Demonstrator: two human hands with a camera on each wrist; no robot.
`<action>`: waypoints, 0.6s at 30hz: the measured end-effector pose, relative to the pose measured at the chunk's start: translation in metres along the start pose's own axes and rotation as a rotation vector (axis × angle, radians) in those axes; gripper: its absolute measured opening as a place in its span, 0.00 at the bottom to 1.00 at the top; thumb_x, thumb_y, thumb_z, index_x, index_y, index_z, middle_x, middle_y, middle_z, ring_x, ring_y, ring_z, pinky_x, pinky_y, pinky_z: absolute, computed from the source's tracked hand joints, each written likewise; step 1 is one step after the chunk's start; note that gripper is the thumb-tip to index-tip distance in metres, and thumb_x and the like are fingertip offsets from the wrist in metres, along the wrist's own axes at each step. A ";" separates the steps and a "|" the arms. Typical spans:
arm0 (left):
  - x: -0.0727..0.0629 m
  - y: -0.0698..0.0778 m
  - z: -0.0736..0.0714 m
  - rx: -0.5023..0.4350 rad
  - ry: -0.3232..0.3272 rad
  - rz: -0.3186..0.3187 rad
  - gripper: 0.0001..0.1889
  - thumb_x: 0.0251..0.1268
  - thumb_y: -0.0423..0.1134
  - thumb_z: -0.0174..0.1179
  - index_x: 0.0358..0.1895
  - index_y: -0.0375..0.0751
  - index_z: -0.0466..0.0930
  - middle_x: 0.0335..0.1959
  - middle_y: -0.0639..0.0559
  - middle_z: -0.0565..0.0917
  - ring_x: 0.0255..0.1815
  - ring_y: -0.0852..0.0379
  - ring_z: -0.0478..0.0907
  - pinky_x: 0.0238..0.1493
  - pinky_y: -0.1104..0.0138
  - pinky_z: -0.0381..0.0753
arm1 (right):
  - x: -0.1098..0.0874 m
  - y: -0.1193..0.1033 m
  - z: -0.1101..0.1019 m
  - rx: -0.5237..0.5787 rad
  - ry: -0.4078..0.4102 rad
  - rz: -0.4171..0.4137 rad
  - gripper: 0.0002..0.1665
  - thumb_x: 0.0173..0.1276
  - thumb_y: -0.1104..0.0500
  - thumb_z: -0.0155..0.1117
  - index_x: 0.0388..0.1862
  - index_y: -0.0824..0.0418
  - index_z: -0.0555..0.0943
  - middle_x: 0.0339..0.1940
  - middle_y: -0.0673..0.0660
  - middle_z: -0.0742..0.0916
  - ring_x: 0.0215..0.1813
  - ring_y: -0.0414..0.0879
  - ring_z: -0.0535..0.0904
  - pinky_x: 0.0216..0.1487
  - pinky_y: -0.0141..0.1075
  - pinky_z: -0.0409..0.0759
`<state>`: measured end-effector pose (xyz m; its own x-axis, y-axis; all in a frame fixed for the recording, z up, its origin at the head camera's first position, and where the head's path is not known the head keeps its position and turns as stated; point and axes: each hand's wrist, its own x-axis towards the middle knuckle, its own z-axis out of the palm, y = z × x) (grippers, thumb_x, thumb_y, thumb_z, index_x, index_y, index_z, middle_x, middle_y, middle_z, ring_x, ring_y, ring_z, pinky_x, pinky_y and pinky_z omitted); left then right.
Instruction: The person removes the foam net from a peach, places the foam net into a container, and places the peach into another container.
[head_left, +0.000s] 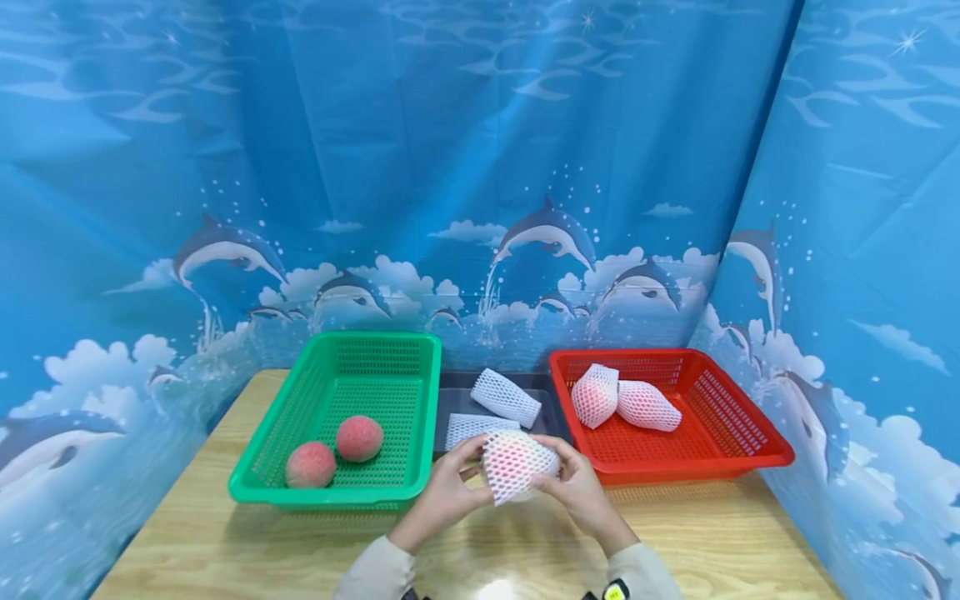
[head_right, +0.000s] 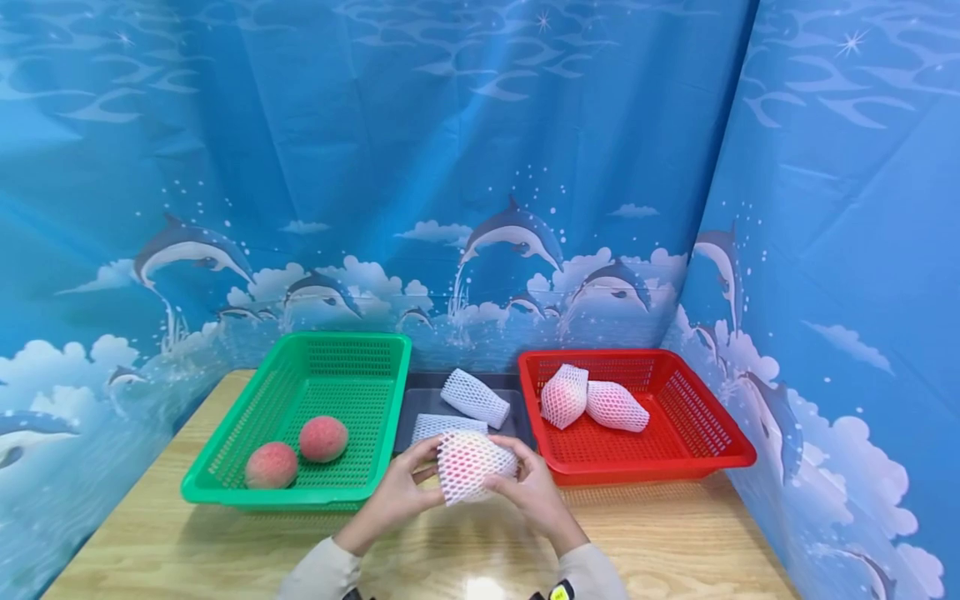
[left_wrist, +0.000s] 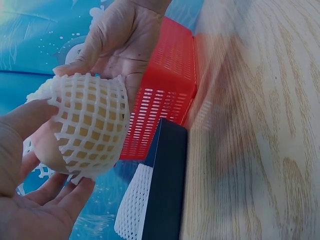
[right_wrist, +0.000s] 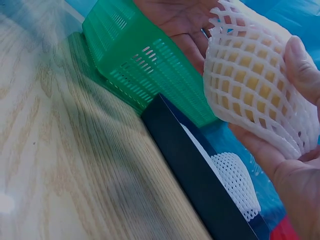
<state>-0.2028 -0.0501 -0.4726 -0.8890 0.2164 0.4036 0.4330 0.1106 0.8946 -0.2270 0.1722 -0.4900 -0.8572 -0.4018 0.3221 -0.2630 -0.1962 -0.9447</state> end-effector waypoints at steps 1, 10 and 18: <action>0.000 0.000 0.000 0.001 0.000 0.000 0.35 0.42 0.20 0.69 0.60 0.23 0.69 0.58 0.29 0.73 0.54 0.34 0.75 0.54 0.63 0.81 | 0.000 0.000 0.000 -0.001 0.002 0.003 0.33 0.60 0.73 0.64 0.64 0.75 0.64 0.53 0.50 0.81 0.50 0.40 0.80 0.50 0.31 0.82; -0.002 -0.001 -0.002 0.017 0.003 -0.019 0.37 0.42 0.21 0.70 0.63 0.25 0.68 0.58 0.32 0.74 0.54 0.37 0.75 0.55 0.64 0.80 | 0.002 -0.002 0.006 -0.003 0.046 0.060 0.33 0.59 0.72 0.65 0.63 0.76 0.65 0.51 0.53 0.81 0.48 0.41 0.81 0.48 0.32 0.83; -0.004 -0.004 -0.004 -0.017 -0.017 -0.035 0.41 0.41 0.20 0.68 0.65 0.23 0.63 0.62 0.29 0.69 0.60 0.35 0.71 0.57 0.63 0.78 | 0.004 -0.004 0.009 -0.044 0.051 0.076 0.32 0.59 0.70 0.67 0.62 0.75 0.67 0.50 0.53 0.81 0.48 0.41 0.81 0.48 0.31 0.83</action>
<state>-0.2013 -0.0550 -0.4775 -0.9008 0.2290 0.3689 0.3992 0.1022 0.9112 -0.2253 0.1632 -0.4843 -0.8966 -0.3674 0.2470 -0.2149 -0.1267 -0.9684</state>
